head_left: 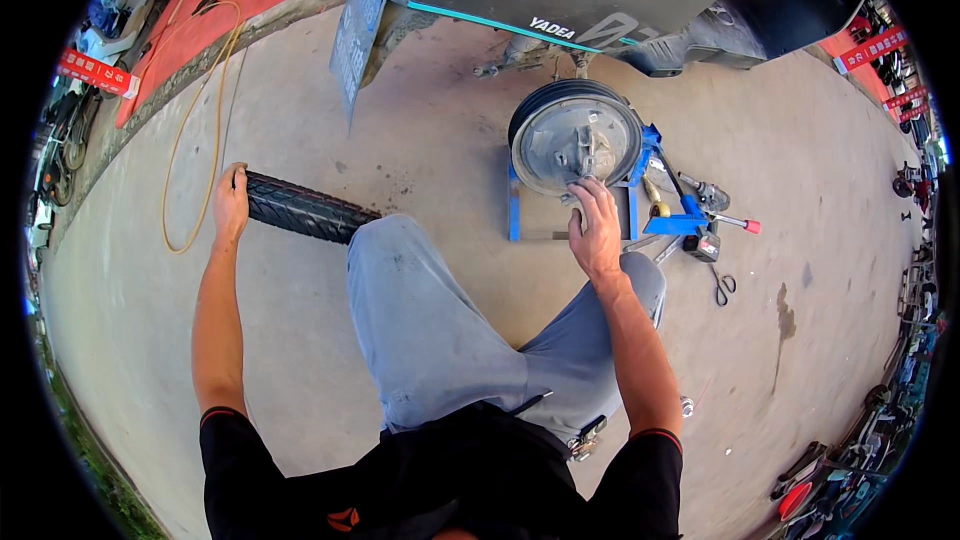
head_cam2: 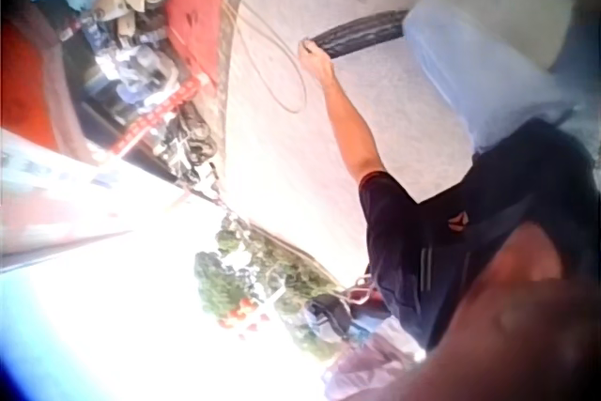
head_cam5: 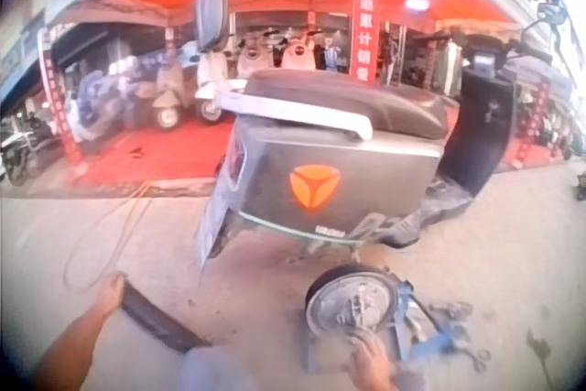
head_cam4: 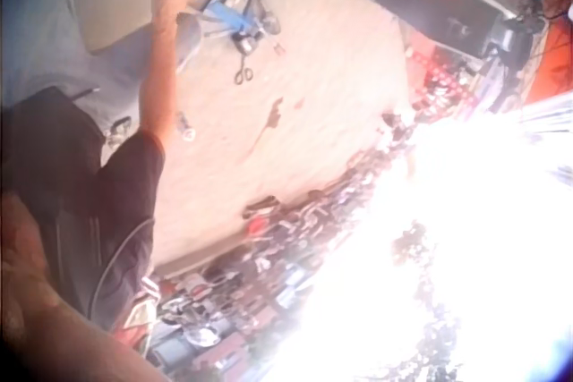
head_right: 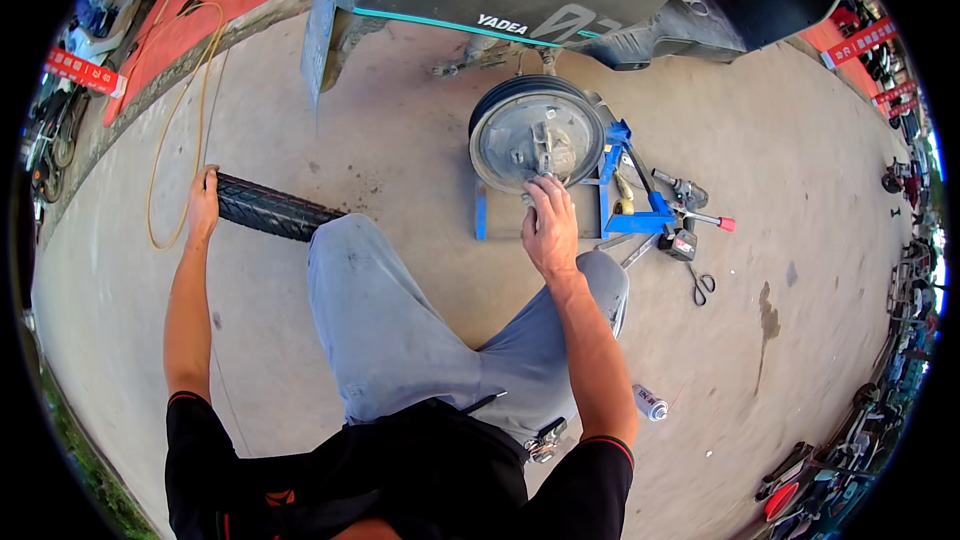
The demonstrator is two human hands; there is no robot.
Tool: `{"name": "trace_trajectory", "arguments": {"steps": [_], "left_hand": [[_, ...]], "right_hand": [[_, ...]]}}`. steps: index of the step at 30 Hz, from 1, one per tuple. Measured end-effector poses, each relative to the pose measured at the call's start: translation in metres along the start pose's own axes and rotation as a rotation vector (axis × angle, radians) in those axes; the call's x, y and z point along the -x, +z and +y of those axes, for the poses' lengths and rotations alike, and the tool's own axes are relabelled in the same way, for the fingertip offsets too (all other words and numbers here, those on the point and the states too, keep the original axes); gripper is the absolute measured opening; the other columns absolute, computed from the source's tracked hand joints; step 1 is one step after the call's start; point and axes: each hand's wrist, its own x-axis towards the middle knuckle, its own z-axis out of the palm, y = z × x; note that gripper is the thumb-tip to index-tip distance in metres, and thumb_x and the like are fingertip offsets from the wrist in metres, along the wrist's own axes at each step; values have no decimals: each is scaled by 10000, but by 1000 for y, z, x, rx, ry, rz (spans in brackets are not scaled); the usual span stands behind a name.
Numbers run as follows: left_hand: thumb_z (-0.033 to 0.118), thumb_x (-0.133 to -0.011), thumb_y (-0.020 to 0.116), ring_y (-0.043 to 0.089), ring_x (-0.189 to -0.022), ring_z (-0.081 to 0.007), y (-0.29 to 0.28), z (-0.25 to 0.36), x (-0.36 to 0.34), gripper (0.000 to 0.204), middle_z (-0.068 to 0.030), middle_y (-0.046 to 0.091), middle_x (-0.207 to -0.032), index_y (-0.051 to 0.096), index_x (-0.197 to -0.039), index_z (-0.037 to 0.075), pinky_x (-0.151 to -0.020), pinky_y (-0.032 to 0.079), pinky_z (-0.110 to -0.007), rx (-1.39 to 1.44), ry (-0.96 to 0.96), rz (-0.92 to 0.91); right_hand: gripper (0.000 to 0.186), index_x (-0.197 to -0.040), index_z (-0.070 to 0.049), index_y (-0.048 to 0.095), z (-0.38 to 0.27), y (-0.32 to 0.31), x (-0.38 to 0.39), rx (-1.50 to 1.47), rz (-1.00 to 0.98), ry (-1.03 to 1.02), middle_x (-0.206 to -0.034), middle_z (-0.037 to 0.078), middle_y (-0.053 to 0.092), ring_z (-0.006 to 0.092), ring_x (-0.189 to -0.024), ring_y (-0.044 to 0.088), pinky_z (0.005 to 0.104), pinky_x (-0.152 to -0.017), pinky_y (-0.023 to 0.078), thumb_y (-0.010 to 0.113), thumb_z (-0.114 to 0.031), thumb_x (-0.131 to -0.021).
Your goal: The person uses a tire changing tool to remove a tire from a scooter wheel rim. They apply lubricant to the tool's rollers, secure the wheel, and use a power drill to loosen the axle nut. The person then removes the tire from the rim and prepares to install a new tire.
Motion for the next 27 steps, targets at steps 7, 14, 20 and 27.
{"name": "trace_trajectory", "arguments": {"steps": [7,14,20,27], "left_hand": [[430,-1019,658,628,-1224,-422,13,35,6,549,-235,693,-1289,666,-1342,-14,-1058,481,-482,-57,87,-46],[233,-682,943,551,-1301,-437,-9,105,8,1002,-232,585,-1370,461,-1535,22,-1125,446,-483,-220,220,-435],[128,-603,936,575,-1283,-437,-1,132,2,895,-233,622,-1308,510,-1382,17,-1116,461,-483,-305,226,-593],[202,-594,946,610,-1234,-425,37,209,11,835,-221,660,-1262,574,-1320,22,-1078,486,-484,-426,369,-660]], "right_hand": [[380,-1154,-48,699,3,6,13,-44,114,-13,-1236,119,682,354,-1271,613,475,-1045,513,672,103,-807],[243,-1089,-85,748,25,22,38,-178,-127,258,-1061,127,757,376,-1005,714,458,-878,578,662,-3,-877],[308,-1184,-101,743,40,29,57,-134,-611,454,-1104,173,773,386,-1042,727,484,-926,574,714,-204,-895],[400,-1248,-96,727,47,22,69,-142,-764,436,-1111,209,772,383,-1080,729,491,-951,573,744,-265,-886]]}}
